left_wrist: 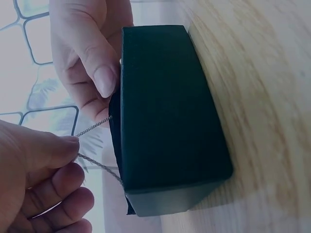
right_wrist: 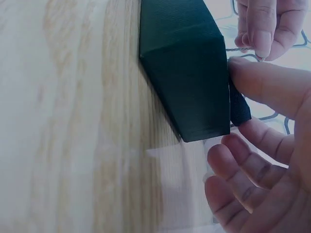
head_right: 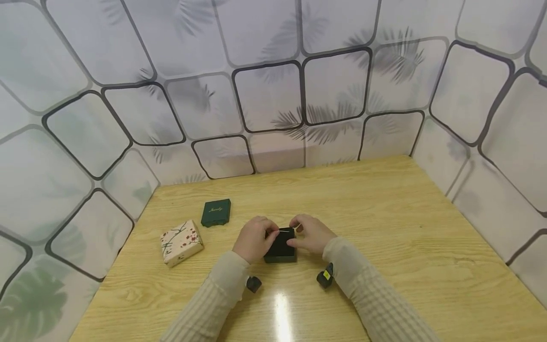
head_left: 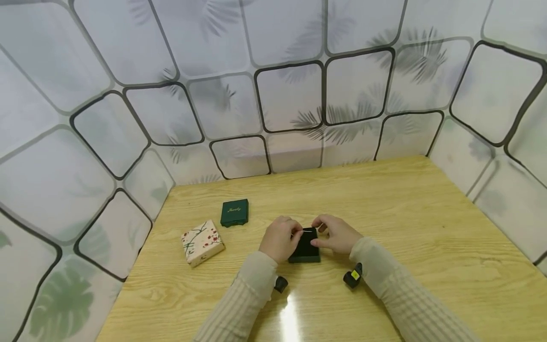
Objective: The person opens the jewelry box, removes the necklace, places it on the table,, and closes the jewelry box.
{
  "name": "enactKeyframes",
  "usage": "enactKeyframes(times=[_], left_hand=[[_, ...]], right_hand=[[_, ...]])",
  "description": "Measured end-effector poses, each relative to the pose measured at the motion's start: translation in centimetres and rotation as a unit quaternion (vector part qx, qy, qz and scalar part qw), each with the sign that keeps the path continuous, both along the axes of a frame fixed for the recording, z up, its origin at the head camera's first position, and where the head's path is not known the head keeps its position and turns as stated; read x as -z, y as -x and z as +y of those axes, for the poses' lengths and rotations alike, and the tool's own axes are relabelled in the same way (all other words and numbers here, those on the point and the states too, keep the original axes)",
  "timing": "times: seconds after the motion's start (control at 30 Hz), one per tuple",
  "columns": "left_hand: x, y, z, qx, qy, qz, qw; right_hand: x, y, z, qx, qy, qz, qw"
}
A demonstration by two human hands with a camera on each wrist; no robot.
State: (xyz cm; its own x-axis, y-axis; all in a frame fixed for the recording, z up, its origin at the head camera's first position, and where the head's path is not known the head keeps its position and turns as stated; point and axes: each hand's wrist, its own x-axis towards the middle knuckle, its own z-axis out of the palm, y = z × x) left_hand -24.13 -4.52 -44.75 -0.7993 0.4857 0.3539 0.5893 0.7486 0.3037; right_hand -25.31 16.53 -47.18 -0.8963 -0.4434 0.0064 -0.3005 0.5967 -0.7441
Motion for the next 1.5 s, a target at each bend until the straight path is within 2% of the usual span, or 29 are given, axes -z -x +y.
enactKeyframes(times=[0.13,0.73,0.93,1.17,1.5], left_hand=[[0.06,0.15,0.05,0.002,0.001,0.005,1.0],[0.04,0.22,-0.13,0.005,-0.017,0.021,0.9996],[-0.02,0.33,-0.29,-0.004,-0.027,0.033,0.9991],[0.09,0.75,-0.52,-0.028,-0.037,0.032,0.9984],[0.12,0.92,-0.69,-0.032,-0.041,0.025,0.9983]], right_hand=[[0.06,-0.02,0.08,0.01,0.005,0.003,0.9999],[0.07,0.16,-0.23,0.0,0.019,0.018,0.9997],[-0.03,0.1,-0.33,-0.004,0.028,0.011,0.9995],[0.0,0.04,-0.45,-0.013,0.029,0.021,0.9993],[-0.06,-0.13,-0.49,-0.029,0.035,0.03,0.9985]])
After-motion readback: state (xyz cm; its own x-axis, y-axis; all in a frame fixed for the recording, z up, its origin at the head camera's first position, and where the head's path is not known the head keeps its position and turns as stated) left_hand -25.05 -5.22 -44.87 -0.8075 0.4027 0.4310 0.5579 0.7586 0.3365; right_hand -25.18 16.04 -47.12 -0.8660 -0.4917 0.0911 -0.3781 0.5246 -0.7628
